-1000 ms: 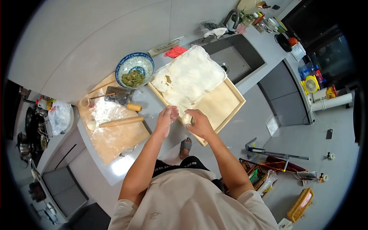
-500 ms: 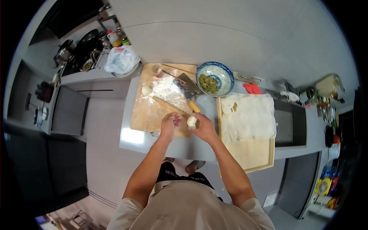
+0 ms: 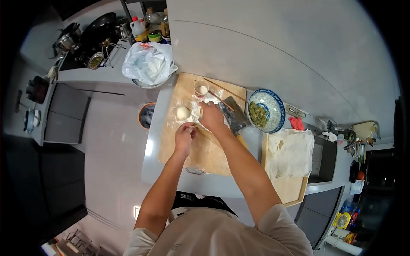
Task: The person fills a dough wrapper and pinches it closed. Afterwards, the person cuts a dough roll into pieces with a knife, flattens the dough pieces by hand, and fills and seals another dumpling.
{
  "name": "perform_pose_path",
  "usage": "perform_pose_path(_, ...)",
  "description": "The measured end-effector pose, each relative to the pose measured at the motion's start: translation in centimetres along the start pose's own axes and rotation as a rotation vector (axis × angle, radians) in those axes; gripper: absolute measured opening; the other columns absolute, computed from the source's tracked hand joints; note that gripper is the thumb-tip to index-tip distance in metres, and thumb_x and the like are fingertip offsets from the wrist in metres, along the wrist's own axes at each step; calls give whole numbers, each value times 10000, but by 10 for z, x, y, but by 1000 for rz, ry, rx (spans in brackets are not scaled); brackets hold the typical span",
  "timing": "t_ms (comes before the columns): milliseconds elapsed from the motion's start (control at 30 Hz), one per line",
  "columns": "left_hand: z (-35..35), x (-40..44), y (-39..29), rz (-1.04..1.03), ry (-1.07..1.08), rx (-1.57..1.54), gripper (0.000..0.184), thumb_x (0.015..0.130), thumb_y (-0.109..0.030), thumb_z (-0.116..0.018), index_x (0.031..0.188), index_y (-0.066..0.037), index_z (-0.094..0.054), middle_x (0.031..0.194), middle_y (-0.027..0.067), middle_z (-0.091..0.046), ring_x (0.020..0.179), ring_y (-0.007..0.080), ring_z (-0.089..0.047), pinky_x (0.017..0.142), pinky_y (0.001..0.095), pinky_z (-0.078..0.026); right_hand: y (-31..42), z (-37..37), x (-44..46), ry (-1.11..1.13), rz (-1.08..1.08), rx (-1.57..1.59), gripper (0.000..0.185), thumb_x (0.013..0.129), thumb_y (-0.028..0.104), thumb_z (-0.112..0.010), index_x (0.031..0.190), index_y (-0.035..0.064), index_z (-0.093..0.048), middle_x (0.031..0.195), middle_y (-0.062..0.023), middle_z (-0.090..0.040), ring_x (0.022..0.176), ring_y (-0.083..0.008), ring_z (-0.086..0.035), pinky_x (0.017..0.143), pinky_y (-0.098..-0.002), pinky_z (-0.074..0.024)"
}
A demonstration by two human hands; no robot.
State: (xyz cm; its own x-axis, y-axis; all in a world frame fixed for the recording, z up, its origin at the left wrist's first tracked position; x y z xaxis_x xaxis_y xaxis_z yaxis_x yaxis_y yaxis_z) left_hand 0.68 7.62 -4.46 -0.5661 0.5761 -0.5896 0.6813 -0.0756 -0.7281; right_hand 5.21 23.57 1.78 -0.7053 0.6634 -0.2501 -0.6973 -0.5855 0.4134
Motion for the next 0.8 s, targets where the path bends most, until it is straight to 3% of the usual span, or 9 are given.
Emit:
perform_pose_path(133, 9, 17, -9, -6, 10, -42, 175, 1020, 17, -542, 1159, -9, -644, 986, 53, -673, 815, 117, -606, 721, 260, -492, 11, -20, 13, 29, 139, -41, 611, 825, 67, -750, 1409, 209, -638, 1390, -170, -550, 1312, -430, -531, 1039, -476, -554)
perform_pose_path(233, 13, 24, -12, 8, 18, -47, 178, 1008, 35, -558, 1153, -11, -651, 974, 50, -676, 813, 115, -617, 708, 252, -489, 1, -18, 3, 110, 113, -67, 617, 812, 70, -766, 1401, 209, -648, 1383, -178, -557, 1300, -436, -536, 1037, -473, -554)
perform_pose_path(433, 8, 26, -15, -4, 65, 8, 195, 1013, 20, -566, 1176, -20, -667, 998, 53, -683, 861, 146, -647, 731, 275, -508, -5, -17, 20, -87, 136, -23, 620, 788, 15, -736, 1374, 203, -666, 1354, -188, -575, 1243, -441, -553, 1035, -471, -527)
perform_pose_path(500, 2, 20, -15, -10, 74, 53, 198, 1009, 28, -563, 1172, -13, -667, 995, 53, -680, 855, 144, -644, 716, 268, -501, -12, -26, 20, 38, 114, -12, 646, 747, 46, -794, 1362, 200, -672, 1410, -171, -579, 1300, -426, -548, 1084, -453, -514)
perform_pose_path(533, -1, 18, -16, -24, 73, 55, 200, 1007, 32, -557, 1168, -8, -669, 988, 52, -675, 851, 142, -639, 709, 267, -494, -19, -14, 7, -60, 116, 129, 557, 767, 12, -739, 1301, 169, -699, 1321, -190, -613, 1216, -447, -568, 1047, -465, -521)
perform_pose_path(700, -62, 1, 12, -50, 212, 155, 212, 1004, 42, -539, 1161, 1, -675, 974, 48, -660, 843, 135, -629, 690, 267, -478, -91, 30, -83, -259, -21, 400, 557, 738, 37, -769, 1281, 136, -693, 1305, -182, -636, 1240, -408, -585, 1055, -460, -507)
perform_pose_path(800, -122, -27, 59, -5, 322, 257, 218, 1008, 19, -563, 1180, -21, -692, 968, 16, -666, 877, 113, -614, 792, 260, -518, -139, 52, -164, -411, -64, 473, 540, 740, 47, -778, 1268, 101, -678, 1253, -174, -663, 1210, -405, -596, 1055, -463, -498)
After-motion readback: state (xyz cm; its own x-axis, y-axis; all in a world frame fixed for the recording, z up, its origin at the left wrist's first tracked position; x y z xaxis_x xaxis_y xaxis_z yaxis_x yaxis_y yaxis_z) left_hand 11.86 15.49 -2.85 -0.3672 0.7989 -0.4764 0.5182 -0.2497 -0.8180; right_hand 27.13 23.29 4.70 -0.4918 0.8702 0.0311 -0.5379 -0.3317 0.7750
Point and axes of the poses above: each hand's wrist, its own x-axis towards the middle knuckle, its own z-axis out of the back of the hand, y = z × x, the point moved 8 cm from there along x, towards the middle knuckle
